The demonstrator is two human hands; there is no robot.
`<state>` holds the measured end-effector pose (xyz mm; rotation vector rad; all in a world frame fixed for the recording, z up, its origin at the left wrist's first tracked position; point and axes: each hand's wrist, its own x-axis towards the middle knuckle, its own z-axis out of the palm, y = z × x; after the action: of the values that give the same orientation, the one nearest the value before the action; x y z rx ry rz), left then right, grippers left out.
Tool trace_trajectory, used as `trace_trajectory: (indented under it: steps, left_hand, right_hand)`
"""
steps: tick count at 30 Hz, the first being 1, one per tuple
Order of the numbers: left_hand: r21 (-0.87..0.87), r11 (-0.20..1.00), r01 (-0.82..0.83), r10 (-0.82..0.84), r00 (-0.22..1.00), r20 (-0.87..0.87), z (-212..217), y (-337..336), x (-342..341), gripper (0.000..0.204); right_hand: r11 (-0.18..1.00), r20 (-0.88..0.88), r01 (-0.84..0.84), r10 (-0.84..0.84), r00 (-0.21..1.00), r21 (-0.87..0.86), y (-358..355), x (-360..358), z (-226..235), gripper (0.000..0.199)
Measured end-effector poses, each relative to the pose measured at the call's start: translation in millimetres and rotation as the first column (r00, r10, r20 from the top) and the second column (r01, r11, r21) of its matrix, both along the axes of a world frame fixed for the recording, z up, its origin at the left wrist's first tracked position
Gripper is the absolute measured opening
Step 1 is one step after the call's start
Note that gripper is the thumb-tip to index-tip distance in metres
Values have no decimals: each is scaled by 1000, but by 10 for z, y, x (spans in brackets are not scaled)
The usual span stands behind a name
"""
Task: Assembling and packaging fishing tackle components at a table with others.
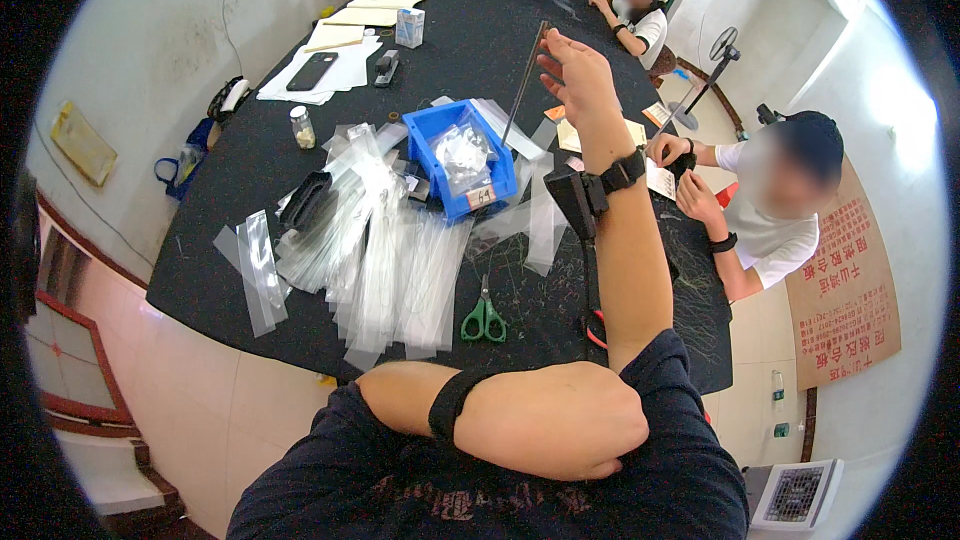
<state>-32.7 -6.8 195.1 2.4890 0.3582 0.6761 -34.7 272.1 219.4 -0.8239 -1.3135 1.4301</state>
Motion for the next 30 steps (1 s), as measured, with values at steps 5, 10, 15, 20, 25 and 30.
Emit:
trace_trajectory:
  steps: [5,10,15,20,25,30]
  left_hand:
    - [-13,1000,13,-13,1000,-5,14,2,-4,24]
    - [-27,999,17,-17,1000,-7,14,4,6,25]
    - [-20,1000,-6,6,1000,-1,10,-7,12,25]
    - [-33,999,3,-3,1000,-3,12,-3,21,25]
    - [-14,1000,-18,18,1000,5,27,-14,7,24]
    - [-8,1000,-19,19,1000,18,45,-15,-22,24]
  right_hand:
    - [1000,0,-10,10,1000,10,17,44,-67,25]
    - [998,20,-25,24,1000,61,14,82,-92,22]
    - [983,84,10,-26,996,181,18,109,-70,21]
    - [853,156,109,-216,964,510,145,148,-33,23]
    - [715,168,146,-348,922,684,186,141,-29,21]
    - [675,169,146,-378,910,724,159,92,-4,23]
